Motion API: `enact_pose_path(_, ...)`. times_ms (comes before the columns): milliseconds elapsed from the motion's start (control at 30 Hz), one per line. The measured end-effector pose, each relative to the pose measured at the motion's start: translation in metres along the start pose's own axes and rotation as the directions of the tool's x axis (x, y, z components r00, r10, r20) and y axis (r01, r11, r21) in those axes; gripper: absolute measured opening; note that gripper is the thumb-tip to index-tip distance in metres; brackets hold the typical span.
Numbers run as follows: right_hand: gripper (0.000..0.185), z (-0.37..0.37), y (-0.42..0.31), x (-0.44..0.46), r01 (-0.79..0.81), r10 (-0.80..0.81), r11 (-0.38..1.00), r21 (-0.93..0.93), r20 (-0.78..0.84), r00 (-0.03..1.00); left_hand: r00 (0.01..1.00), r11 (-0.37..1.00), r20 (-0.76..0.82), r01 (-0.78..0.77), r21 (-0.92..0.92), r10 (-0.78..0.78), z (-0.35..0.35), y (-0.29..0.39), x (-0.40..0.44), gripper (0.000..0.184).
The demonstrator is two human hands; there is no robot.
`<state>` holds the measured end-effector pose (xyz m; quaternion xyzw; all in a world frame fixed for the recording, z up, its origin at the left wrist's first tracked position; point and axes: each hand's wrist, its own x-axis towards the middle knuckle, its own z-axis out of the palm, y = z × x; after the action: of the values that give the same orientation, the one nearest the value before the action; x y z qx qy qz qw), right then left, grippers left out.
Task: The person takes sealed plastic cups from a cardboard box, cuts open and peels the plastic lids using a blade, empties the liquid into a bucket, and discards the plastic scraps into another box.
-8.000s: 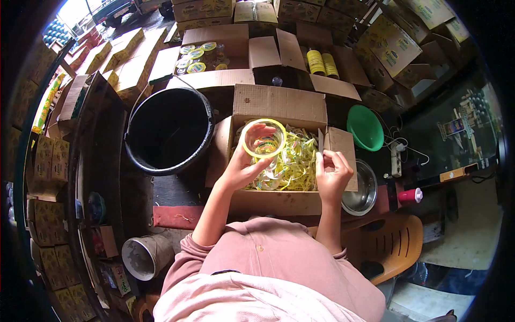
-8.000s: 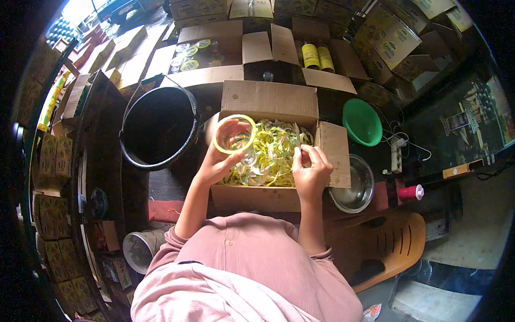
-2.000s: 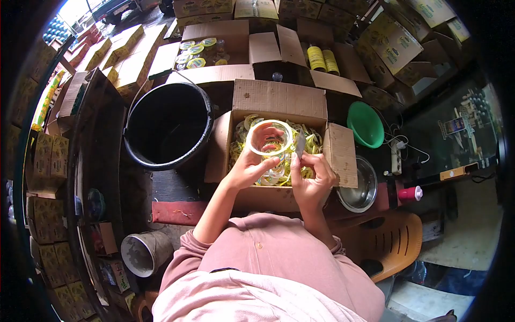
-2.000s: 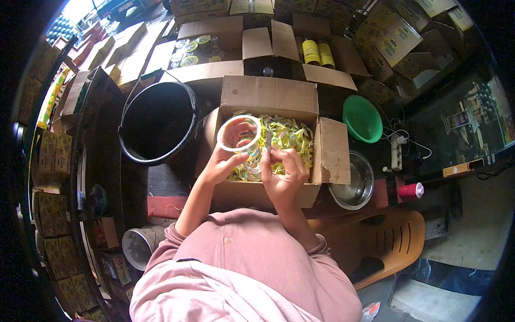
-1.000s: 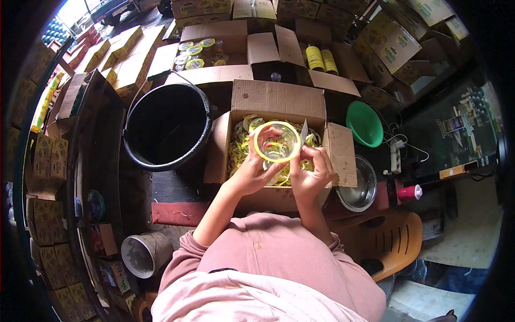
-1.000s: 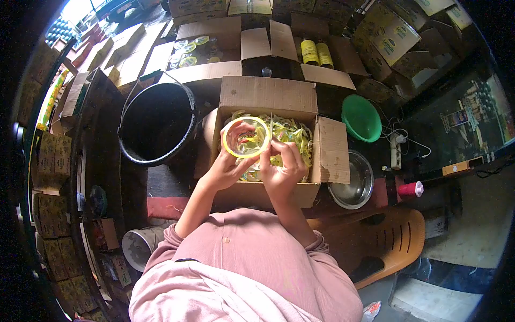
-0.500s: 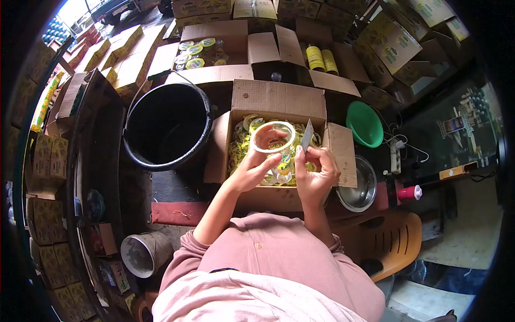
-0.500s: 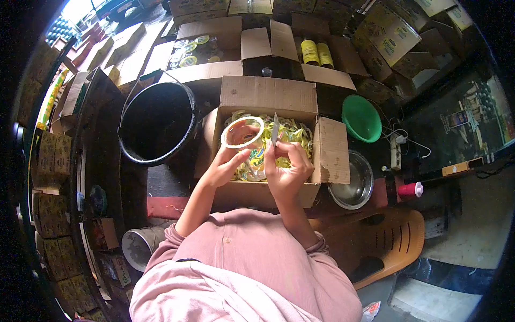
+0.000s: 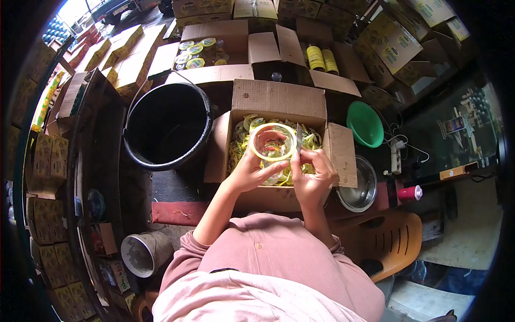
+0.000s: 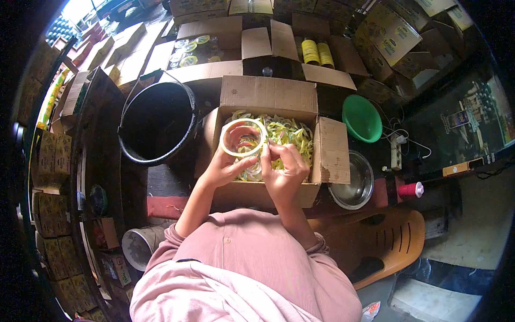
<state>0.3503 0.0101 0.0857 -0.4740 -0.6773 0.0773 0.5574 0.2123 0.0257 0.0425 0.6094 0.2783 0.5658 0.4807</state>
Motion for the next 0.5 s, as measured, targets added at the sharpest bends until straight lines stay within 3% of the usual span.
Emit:
enact_pose_path(233,0.016,0.001,0.004,0.001,0.053,-0.053,0.998,-0.033,-0.004,0.999,0.997,0.980,0.052,-0.066,0.186,0.057,-0.008,-0.004,0.001,0.070)
enact_pose_path(433,0.014,-0.002,0.006,0.003,0.017,-0.018,1.000,0.004,0.053,0.998,0.998,0.997,0.045,0.033,0.073,-0.037,-0.009,0.006,0.002,0.070)
enact_pose_path(500,0.016,-0.002,0.007,0.003,0.032,-0.031,0.999,-0.020,0.048,0.998,0.994,0.983,0.113,-0.023,0.184,0.002,-0.010,0.009,0.001,0.071)
